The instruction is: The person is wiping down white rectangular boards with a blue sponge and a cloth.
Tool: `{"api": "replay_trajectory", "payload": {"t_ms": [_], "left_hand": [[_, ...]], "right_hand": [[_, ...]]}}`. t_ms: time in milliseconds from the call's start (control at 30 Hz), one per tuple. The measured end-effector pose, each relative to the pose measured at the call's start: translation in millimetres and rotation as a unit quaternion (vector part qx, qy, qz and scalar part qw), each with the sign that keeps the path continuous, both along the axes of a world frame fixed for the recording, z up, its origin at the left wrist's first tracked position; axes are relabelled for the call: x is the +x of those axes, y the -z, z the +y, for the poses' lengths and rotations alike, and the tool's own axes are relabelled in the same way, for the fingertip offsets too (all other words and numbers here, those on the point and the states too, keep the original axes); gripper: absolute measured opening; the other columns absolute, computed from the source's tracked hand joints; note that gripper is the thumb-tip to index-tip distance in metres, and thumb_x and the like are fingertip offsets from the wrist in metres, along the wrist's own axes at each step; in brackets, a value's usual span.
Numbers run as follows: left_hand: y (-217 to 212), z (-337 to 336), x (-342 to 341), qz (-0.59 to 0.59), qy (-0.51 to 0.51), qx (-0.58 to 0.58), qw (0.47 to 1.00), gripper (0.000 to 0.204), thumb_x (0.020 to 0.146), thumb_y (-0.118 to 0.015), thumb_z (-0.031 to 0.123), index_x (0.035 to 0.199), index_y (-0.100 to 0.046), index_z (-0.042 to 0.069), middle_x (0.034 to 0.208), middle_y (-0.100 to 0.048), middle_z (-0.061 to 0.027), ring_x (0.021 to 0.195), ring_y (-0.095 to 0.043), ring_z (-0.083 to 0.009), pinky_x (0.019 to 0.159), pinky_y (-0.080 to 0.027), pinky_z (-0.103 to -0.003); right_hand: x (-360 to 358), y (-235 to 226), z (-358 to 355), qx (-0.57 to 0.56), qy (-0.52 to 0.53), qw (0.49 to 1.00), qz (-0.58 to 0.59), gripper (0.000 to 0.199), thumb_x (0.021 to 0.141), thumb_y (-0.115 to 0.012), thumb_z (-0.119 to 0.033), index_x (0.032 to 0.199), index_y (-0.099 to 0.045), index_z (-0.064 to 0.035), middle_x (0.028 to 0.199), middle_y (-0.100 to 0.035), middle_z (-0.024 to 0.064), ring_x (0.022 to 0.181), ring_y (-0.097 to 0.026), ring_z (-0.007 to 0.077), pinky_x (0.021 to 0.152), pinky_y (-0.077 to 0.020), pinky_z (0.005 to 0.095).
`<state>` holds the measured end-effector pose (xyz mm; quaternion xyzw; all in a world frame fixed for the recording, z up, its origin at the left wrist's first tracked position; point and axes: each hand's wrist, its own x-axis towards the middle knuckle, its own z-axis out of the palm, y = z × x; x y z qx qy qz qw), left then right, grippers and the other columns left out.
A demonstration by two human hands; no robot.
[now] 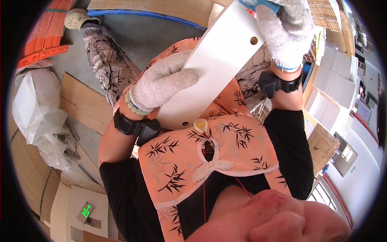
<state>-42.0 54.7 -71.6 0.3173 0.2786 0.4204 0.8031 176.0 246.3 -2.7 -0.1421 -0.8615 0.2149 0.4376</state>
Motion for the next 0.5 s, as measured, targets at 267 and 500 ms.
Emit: {"api": "replay_trajectory", "payload": {"t_ms": [267, 500], "left_hand": [[0.9, 0.3, 0.5, 0.012, -0.004, 0.012, 1.0, 0.047, 0.104, -0.058, 0.019, 0.146, -0.052, -0.001, 0.124, -0.066, -0.0053, 0.109, -0.06, -0.0107, 0.093, -0.05, -0.028], [-2.4, 0.4, 2.5, 0.016, -0.012, -0.002, 1.0, 0.046, 0.104, -0.056, 0.019, 0.146, -0.053, -0.001, 0.121, -0.066, -0.0044, 0.106, -0.061, -0.0097, 0.09, -0.05, -0.027]], "right_hand": [[-8.7, -6.9, -5.6, 0.067, 0.017, 0.997, -0.029, 0.013, 0.087, -0.065, -0.004, 0.1, -0.068, -0.0039, 0.095, -0.071, 0.0107, 0.084, -0.064, 0.0228, 0.077, -0.0511, 0.0347], [-1.1, 5.2, 0.5, 0.029, 0.024, 0.999, -0.007, 0.016, 0.084, -0.067, -0.004, 0.099, -0.069, -0.0038, 0.095, -0.07, 0.0108, 0.084, -0.064, 0.0244, 0.075, -0.05, 0.0344]]}}
